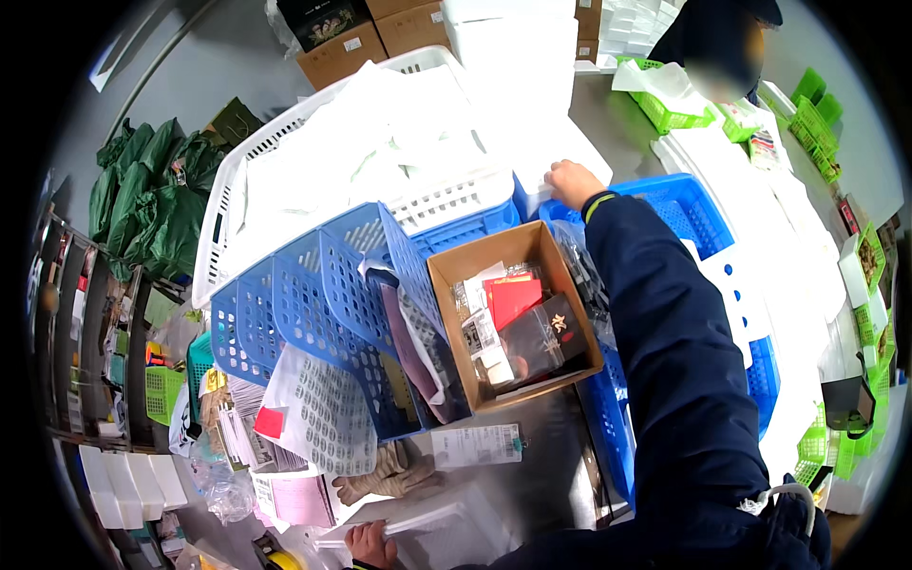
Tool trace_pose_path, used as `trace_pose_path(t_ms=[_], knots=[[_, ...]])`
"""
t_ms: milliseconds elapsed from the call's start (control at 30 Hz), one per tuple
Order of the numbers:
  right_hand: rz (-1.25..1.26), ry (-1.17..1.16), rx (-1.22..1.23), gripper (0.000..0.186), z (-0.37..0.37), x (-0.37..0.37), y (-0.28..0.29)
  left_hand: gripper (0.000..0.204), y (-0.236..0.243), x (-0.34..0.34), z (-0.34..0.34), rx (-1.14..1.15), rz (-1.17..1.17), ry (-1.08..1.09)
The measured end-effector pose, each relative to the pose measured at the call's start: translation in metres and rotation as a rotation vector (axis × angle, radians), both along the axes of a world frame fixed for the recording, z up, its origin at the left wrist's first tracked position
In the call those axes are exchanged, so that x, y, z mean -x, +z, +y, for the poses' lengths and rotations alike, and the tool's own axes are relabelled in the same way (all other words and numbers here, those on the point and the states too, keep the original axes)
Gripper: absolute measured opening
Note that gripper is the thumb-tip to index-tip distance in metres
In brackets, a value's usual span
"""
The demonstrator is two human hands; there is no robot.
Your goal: The person repeatedly places white styrofoam inserts into white cardboard boxes and seals them with yellow tape using a handheld dispenser. The person also briefly handles a stack of green and white printed cards, flipping through them before returning to box sealing.
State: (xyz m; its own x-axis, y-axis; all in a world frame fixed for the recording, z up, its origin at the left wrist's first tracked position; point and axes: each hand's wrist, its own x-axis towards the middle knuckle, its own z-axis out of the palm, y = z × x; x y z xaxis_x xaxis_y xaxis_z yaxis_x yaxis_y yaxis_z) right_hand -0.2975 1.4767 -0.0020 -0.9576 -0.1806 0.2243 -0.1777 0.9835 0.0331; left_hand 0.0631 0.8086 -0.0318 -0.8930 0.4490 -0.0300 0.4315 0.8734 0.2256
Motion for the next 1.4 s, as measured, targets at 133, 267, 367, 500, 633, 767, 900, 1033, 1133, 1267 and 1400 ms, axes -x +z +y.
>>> trace_pose_path(t_ms=[133, 267, 367, 500, 633, 767, 900, 1033, 1133, 1267, 1400], knots=[[0.106, 0.037, -0.027, 0.010, -0.010, -0.006, 0.001, 0.039, 0.000, -0.002, -0.001, 0.017, 0.015, 0.008], [0.180, 0.034, -0.041, 0.007, -0.009, -0.012, -0.002, 0.039, 0.002, -0.001, 0.003, 0.020, 0.010, 0.012], [0.177, 0.072, 0.081, 0.010, 0.004, -0.009, 0.000, 0.038, -0.004, -0.001, -0.003, 0.038, 0.028, 0.002], [0.086, 0.116, 0.117, 0.020, 0.010, -0.005, 0.030, 0.038, -0.005, -0.004, -0.003, 0.018, 0.032, 0.018], [0.047, 0.108, 0.083, 0.018, 0.007, -0.007, 0.046, 0.040, -0.006, -0.004, -0.005, 0.037, -0.001, 0.032], [0.143, 0.197, 0.071, 0.014, -0.005, -0.022, 0.038, 0.040, -0.002, -0.001, -0.001, 0.059, -0.027, 0.030], [0.252, 0.190, -0.041, 0.019, -0.024, -0.042, 0.033, 0.039, -0.001, -0.002, 0.000, -0.002, 0.000, 0.005], [0.296, 0.102, -0.030, 0.018, -0.011, -0.056, 0.061, 0.039, 0.000, -0.003, 0.001, -0.024, 0.051, 0.001], [0.251, 0.060, -0.027, 0.018, 0.003, -0.072, 0.102, 0.039, -0.003, -0.005, -0.005, -0.019, 0.039, -0.006], [0.266, 0.006, -0.041, 0.015, 0.005, -0.119, 0.162, 0.046, -0.022, -0.005, -0.012, 0.060, 0.056, -0.007], [0.186, -0.041, -0.130, 0.013, -0.002, -0.196, 0.204, 0.037, 0.003, 0.005, 0.008, -0.078, 0.116, -0.033]])
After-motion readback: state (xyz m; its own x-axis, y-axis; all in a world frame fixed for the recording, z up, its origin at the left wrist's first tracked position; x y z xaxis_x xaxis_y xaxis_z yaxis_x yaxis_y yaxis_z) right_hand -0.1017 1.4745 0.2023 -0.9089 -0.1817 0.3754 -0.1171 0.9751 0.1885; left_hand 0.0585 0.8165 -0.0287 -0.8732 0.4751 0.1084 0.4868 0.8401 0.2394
